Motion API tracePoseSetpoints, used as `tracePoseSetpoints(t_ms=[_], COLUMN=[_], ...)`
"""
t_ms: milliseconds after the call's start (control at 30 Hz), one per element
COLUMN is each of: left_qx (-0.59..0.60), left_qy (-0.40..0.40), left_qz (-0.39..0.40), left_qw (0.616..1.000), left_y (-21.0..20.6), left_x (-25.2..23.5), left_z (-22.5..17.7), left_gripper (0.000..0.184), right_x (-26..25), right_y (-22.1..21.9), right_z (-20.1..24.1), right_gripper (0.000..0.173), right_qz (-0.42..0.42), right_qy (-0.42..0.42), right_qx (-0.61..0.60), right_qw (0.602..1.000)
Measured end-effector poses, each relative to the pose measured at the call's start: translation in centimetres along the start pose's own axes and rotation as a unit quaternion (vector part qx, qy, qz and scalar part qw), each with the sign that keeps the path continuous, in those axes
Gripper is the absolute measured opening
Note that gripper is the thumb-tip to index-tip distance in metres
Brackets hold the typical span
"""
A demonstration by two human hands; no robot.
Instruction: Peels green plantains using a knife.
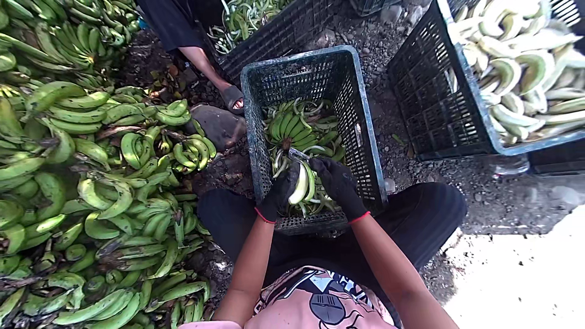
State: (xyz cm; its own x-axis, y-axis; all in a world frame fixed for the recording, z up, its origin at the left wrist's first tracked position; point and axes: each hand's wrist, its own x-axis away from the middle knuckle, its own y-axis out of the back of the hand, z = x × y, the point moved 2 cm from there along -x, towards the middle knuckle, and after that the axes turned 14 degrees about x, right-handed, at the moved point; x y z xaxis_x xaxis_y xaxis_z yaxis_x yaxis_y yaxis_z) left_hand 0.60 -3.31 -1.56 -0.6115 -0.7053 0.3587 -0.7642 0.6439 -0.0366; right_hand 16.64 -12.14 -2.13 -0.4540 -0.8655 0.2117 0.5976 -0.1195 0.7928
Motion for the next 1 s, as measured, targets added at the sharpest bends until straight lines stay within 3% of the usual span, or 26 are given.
tracePoseSetpoints(t_ms=[67, 167, 233, 333, 367, 433, 633, 700, 767, 867, 1000], left_qx=[-0.024, 0.118, 0.184, 0.255, 0.312, 0.391, 0.380, 0.355, 0.320, 0.239, 0.030], left_qy=[0.001, -0.102, -0.186, -0.219, -0.229, -0.234, -0.161, -0.127, -0.096, -0.076, -0.084], left_qz=[0.002, -0.113, -0.227, -0.416, -0.431, -0.393, -0.171, -0.162, -0.214, -0.232, -0.103], left_qw=[1.000, 0.981, 0.938, 0.845, 0.815, 0.799, 0.895, 0.912, 0.918, 0.940, 0.991], left_y=[-0.4, -0.7, -0.7, -1.1, -1.3, -1.6, -0.8, -0.3, -0.2, 0.4, 1.2], left_x=[0.3, -0.1, -0.8, -1.8, -2.2, -2.4, -1.8, -1.5, -1.4, -1.4, -0.4], left_z=[-0.6, -0.3, -0.2, -0.5, -0.6, -0.4, -1.0, -1.1, -0.8, -0.4, -1.0], left_gripper=[0.060, 0.060, 0.059, 0.058, 0.055, 0.052, 0.052, 0.053, 0.055, 0.060, 0.058], right_x=[0.1, 0.0, 0.0, 1.7, 2.2, 2.7, 1.3, 1.2, 1.4, 1.5, 0.6], right_y=[0.6, 0.0, -1.2, -2.4, -2.5, -2.8, -1.2, -1.0, -1.3, -1.7, -1.0], right_z=[-0.2, -0.5, -0.5, 1.0, 1.4, 1.7, 1.5, 1.6, 1.7, 1.8, 1.6], right_gripper=[0.074, 0.075, 0.071, 0.069, 0.071, 0.074, 0.068, 0.075, 0.080, 0.072, 0.070], right_qz=[0.010, 0.001, -0.013, 0.029, 0.017, -0.037, 0.015, -0.019, -0.069, -0.076, -0.028], right_qy=[0.012, 0.020, 0.024, -0.013, -0.016, -0.012, -0.027, -0.011, 0.005, 0.003, -0.017], right_qx=[-0.052, -0.068, -0.033, 0.018, 0.038, 0.057, 0.046, 0.069, 0.103, 0.110, 0.039], right_qw=[0.999, 0.997, 0.999, 0.999, 0.999, 0.998, 0.998, 0.997, 0.992, 0.991, 0.999])
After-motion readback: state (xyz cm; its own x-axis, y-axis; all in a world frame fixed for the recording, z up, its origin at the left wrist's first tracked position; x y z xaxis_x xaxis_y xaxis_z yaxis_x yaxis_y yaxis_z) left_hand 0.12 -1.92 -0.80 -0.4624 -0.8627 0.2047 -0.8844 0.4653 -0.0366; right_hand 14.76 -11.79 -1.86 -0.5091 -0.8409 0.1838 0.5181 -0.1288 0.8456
